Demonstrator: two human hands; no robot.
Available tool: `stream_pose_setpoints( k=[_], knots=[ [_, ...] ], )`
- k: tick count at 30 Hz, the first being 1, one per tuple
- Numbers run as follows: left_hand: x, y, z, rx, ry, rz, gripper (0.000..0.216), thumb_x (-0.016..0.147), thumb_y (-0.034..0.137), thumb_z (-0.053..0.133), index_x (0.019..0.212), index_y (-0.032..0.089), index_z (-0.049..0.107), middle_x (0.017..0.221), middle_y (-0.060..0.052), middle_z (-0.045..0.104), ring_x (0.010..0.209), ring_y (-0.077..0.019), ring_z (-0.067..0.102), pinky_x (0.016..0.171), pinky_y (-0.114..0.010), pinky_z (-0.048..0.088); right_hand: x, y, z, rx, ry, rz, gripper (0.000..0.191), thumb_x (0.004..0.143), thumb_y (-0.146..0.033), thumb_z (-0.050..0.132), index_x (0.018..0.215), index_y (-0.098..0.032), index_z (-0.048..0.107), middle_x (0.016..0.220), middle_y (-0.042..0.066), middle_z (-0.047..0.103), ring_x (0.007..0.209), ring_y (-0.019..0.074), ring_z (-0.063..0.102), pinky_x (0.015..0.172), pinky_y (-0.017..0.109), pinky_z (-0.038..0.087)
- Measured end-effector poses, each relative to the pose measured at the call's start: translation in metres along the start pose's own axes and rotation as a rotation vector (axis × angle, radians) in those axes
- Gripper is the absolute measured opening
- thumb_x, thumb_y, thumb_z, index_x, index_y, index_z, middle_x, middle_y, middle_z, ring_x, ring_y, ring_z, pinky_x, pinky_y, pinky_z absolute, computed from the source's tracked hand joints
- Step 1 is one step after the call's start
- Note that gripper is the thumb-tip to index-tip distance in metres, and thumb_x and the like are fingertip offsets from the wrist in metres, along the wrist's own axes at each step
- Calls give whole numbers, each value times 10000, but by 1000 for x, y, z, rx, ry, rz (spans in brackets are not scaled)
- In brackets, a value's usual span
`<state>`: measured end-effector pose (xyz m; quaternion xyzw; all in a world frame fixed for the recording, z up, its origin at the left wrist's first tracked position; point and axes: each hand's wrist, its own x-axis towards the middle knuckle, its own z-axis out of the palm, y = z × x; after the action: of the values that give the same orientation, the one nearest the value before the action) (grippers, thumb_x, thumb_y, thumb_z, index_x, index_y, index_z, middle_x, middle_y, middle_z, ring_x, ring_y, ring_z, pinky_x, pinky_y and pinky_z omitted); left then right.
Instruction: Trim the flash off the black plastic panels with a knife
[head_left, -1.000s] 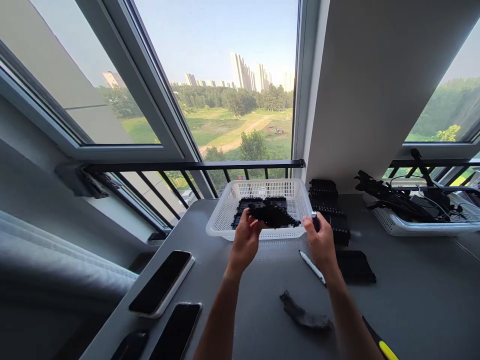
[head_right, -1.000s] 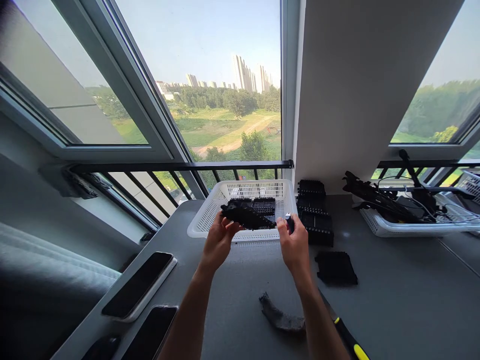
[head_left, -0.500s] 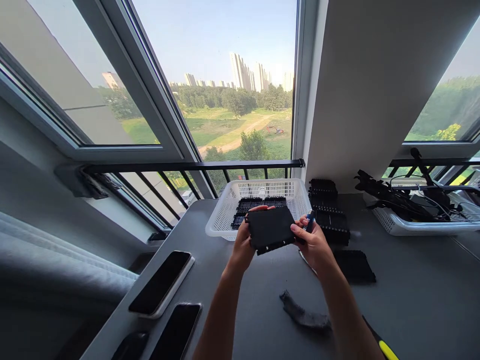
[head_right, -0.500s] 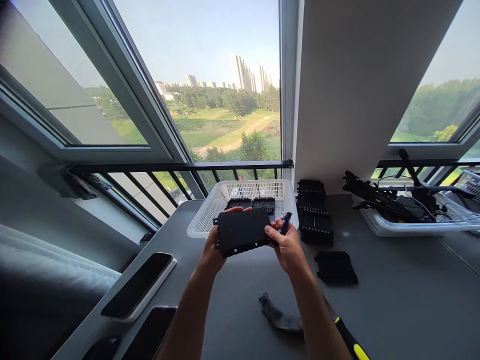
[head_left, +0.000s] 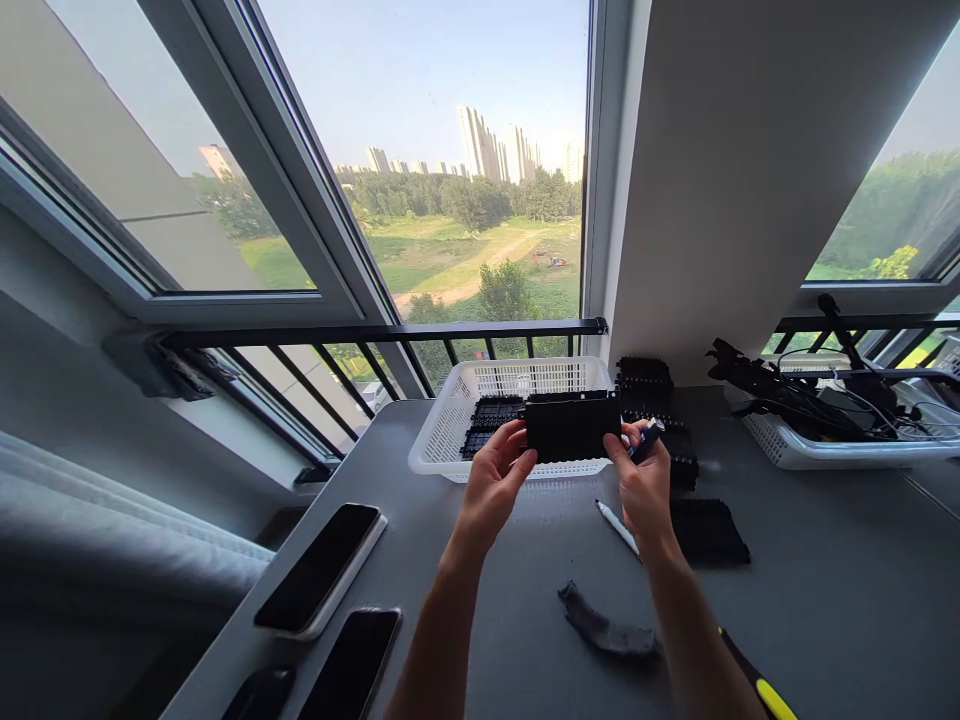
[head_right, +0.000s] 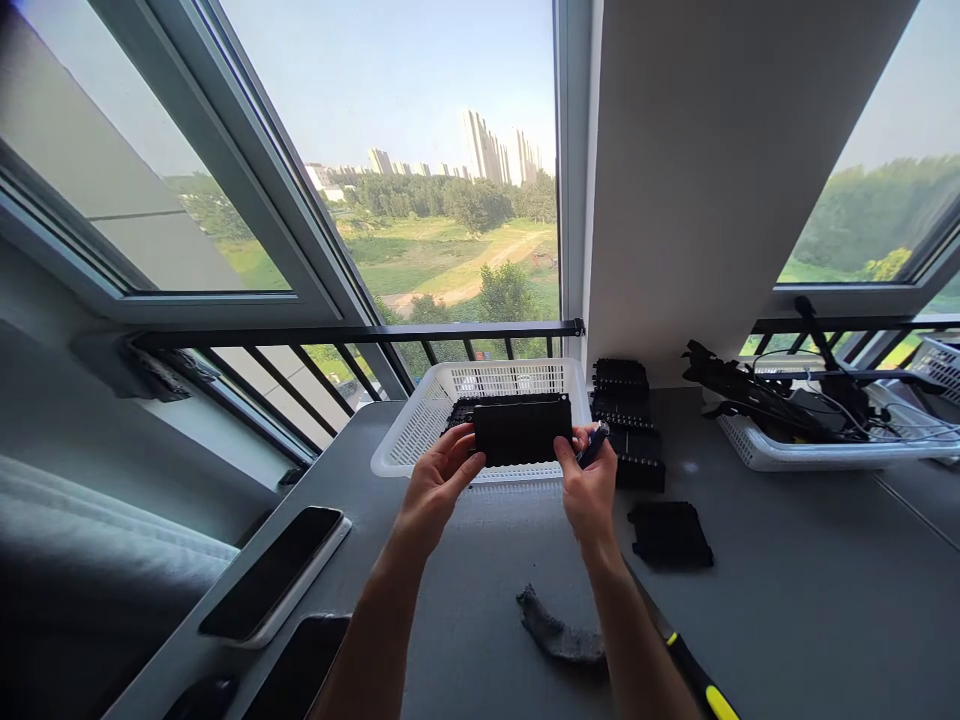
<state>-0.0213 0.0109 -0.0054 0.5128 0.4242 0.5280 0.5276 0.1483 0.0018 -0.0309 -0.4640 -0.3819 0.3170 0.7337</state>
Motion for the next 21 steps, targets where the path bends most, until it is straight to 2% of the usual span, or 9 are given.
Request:
stream_pose_setpoints(
  k=[5,7,11,13,16,18,21],
  knots=[
    [0,2,0,78,10,-15,477,686,359,745,1103,178,601,1027,-87,697,985,-245,666,861,-362,523,0,-2,0,-78,14,-47,321,761,-372,670,732,-221,388,731,-44,395,686,114,398,694,263,369],
    [0,2,1,64,15,-24,468,661,355,762,1064,178,602,980,-75,704,926,-240,683,839,-363,530,-1,-5,0,-144,-32,-46,276,792,-392,637,766,-218,424,753,-31,427,719,130,425,715,278,392],
    [2,0,-2,69,103,-13,494,642,365,781,1058,181,587,969,-69,699,902,-242,691,833,-376,531,-5,-12,-1,-339,-132,4,300,807,-488,593,912,-217,516,950,30,499,867,187,484,774,331,433],
    [5,-3,-6,85,141,7,486,654,361,775,1065,183,587,973,-65,693,899,-234,691,844,-375,524,-7,-15,0,-361,-148,60,316,814,-533,562,875,-225,519,964,33,489,856,187,479,744,325,433],
    [8,-5,-9,86,148,36,465,660,335,769,1063,187,589,956,-51,686,870,-212,692,833,-348,519,-10,-16,4,-87,-298,249,367,840,-590,458,775,-229,468,827,7,477,713,157,446,599,282,400],
    [9,-5,-9,79,122,49,460,665,317,763,1068,187,585,965,-50,686,870,-207,691,821,-333,518,-12,-15,9,172,-423,413,394,824,-611,432,732,-228,429,716,-19,428,604,130,371,502,244,317],
    [8,-4,-6,71,65,62,434,683,303,744,1065,180,578,983,-62,692,881,-209,692,811,-323,518,-16,-13,17,348,-574,606,395,775,-598,467,682,-220,403,618,-48,330,546,108,260,469,224,206]
  ],
)
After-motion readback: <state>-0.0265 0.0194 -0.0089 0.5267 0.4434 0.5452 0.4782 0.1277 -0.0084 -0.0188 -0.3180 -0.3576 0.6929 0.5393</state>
